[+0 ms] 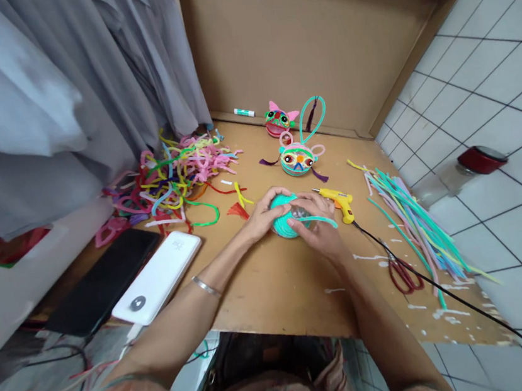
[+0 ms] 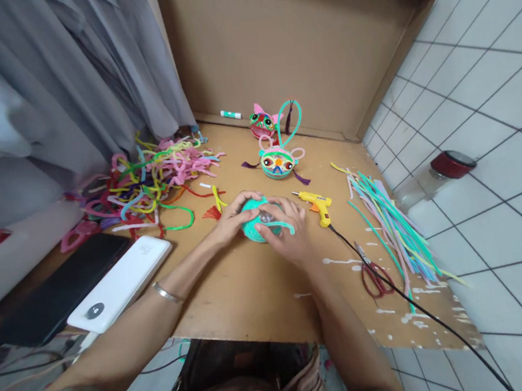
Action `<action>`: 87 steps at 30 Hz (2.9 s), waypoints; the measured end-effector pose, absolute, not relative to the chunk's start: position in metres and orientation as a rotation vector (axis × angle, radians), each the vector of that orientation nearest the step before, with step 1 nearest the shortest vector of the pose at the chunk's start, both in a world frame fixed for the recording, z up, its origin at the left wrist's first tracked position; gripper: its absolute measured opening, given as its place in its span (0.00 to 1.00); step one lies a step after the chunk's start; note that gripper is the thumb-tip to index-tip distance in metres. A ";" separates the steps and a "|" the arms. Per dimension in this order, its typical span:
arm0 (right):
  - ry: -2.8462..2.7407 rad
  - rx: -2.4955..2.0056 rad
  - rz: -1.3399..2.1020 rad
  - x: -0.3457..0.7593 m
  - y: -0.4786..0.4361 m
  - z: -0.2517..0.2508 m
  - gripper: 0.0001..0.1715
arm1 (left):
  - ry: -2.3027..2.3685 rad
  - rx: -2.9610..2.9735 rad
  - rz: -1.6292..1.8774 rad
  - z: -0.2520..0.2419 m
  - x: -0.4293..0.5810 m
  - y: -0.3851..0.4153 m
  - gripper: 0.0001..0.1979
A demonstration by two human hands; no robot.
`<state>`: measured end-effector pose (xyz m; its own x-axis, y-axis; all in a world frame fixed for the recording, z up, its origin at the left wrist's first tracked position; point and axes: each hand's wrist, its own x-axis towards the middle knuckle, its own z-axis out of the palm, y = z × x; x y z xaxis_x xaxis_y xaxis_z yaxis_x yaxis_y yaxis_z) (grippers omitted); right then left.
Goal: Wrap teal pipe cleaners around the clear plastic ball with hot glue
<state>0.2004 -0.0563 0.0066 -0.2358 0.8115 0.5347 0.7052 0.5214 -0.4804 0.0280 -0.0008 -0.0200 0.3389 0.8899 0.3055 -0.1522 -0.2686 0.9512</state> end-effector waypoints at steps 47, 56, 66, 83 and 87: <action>-1.215 -0.998 1.041 0.213 -0.033 -0.021 0.33 | 1.168 2.311 1.052 -0.008 0.014 -0.007 0.46; -0.939 -0.976 1.151 0.206 -0.027 -0.026 0.29 | 0.982 2.210 1.269 -0.035 0.027 0.003 0.49; -1.333 -1.156 0.693 0.201 -0.047 -0.006 0.25 | 1.049 2.299 1.150 -0.018 0.021 -0.007 0.41; -1.322 -1.171 0.646 0.199 -0.046 -0.005 0.14 | 1.106 2.393 1.068 -0.013 0.020 -0.009 0.41; -1.316 -1.179 0.734 0.199 -0.043 -0.007 0.15 | 1.096 2.378 1.068 -0.014 0.020 -0.009 0.41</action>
<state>0.1994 -0.0432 -0.0072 0.1713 0.9276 0.3318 0.2050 0.2959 -0.9330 0.0200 -0.0092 -0.0139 0.4286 0.7525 0.5000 0.5191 -0.6581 0.5454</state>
